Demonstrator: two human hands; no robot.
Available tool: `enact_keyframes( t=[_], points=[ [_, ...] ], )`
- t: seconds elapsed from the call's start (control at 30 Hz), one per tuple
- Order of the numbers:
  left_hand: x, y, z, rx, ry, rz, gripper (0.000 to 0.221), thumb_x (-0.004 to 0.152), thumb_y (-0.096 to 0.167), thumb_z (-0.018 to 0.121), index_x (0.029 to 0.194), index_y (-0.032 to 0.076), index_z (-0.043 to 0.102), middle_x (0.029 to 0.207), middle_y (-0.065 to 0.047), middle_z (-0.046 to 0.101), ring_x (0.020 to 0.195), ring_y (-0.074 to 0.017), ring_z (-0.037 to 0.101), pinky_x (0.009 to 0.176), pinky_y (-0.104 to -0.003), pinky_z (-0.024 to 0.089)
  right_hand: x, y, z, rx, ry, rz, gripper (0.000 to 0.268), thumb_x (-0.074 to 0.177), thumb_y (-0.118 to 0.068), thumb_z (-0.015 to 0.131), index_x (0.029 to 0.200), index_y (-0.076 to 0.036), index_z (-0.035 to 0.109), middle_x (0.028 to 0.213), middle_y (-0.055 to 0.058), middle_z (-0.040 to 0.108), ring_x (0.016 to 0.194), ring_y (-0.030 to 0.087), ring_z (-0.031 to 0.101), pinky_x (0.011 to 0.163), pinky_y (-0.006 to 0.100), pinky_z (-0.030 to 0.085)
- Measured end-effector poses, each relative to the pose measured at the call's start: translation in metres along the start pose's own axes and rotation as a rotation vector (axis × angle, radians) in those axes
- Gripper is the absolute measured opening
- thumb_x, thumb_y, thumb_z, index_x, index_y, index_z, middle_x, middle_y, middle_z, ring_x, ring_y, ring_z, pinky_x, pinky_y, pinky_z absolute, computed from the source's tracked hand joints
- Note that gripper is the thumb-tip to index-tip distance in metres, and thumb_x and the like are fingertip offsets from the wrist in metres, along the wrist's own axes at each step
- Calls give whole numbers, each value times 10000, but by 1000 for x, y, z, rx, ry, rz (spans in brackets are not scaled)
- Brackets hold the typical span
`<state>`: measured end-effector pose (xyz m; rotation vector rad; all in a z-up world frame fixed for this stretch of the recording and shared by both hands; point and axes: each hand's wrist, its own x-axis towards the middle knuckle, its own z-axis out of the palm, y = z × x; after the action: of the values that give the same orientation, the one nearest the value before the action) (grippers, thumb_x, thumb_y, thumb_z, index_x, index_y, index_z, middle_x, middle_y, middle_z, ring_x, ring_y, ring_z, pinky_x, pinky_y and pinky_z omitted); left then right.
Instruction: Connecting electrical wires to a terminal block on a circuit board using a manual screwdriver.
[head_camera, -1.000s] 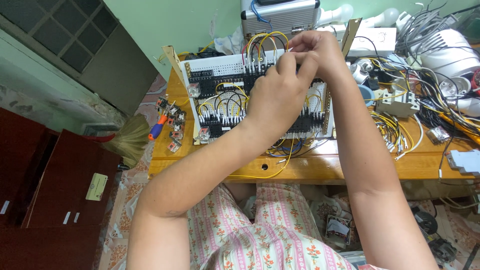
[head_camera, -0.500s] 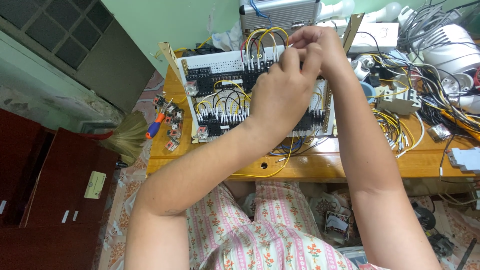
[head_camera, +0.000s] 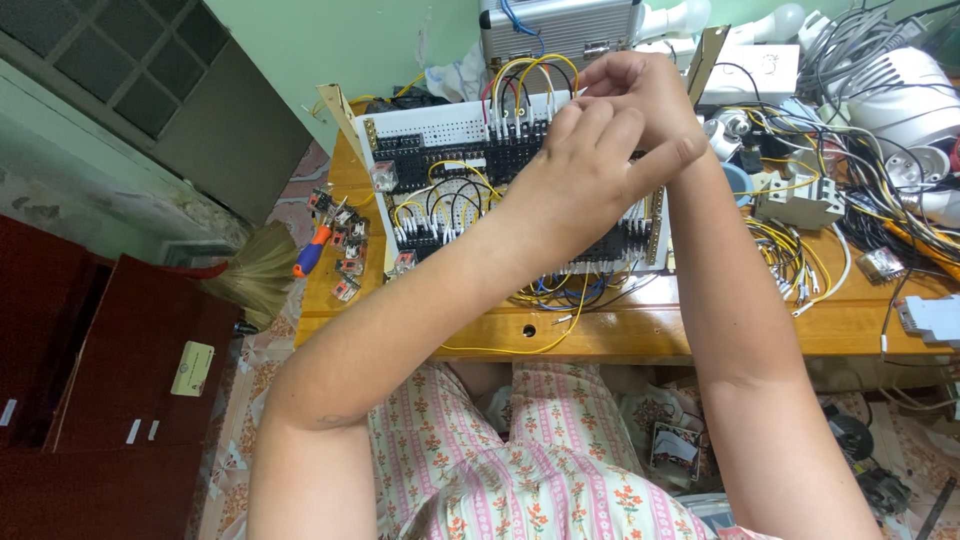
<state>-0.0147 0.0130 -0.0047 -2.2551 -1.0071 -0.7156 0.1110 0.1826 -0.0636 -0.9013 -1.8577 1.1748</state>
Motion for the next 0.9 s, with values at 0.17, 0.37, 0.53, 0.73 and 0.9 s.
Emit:
enact_keyframes(
  t=[0.17, 0.37, 0.53, 0.73, 0.9],
  points=[
    [-1, -3, -41, -109, 107, -61, 339, 986, 46, 641, 1279, 176, 532, 1062, -82, 584, 917, -314, 604, 807, -449, 442, -3, -1, 1, 3, 0, 2, 251, 826, -84, 675, 1070, -102, 732, 866, 7, 712, 762, 52, 646, 610, 216, 526],
    [-62, 6, -86, -402, 160, -358, 376, 1016, 0, 675, 1349, 108, 537, 1213, -128, 657, 1118, -306, 657, 1010, -428, 475, -10, -14, 4, -79, 49, -61, 184, 893, -113, 873, 1013, -114, 733, 886, 1, 737, 826, 48, 692, 770, 185, 588],
    [-145, 33, -97, -618, 378, -627, 248, 992, -22, 645, 1225, -5, 563, 1122, -148, 672, 1068, -265, 679, 1031, -376, 586, -10, -13, 8, -95, 89, -48, 190, 875, -122, 890, 995, -116, 743, 878, 0, 741, 817, 53, 696, 769, 190, 599],
    [-254, 54, -89, -1107, 463, -1215, 154, 1009, 118, 590, 1139, 38, 615, 1013, -124, 712, 800, -135, 646, 624, -213, 538, -15, -10, 12, -161, 96, -141, 172, 921, -116, 879, 1020, -109, 739, 903, 16, 742, 822, 63, 686, 756, 211, 592],
    [-355, 85, -67, -1023, 452, -1770, 163, 1008, 135, 602, 1094, 10, 664, 882, -179, 724, 643, -155, 584, 507, -240, 441, -26, -10, 20, -234, 178, -281, 164, 944, -109, 851, 1058, -70, 739, 914, 39, 738, 824, 101, 681, 764, 232, 593]
  ],
)
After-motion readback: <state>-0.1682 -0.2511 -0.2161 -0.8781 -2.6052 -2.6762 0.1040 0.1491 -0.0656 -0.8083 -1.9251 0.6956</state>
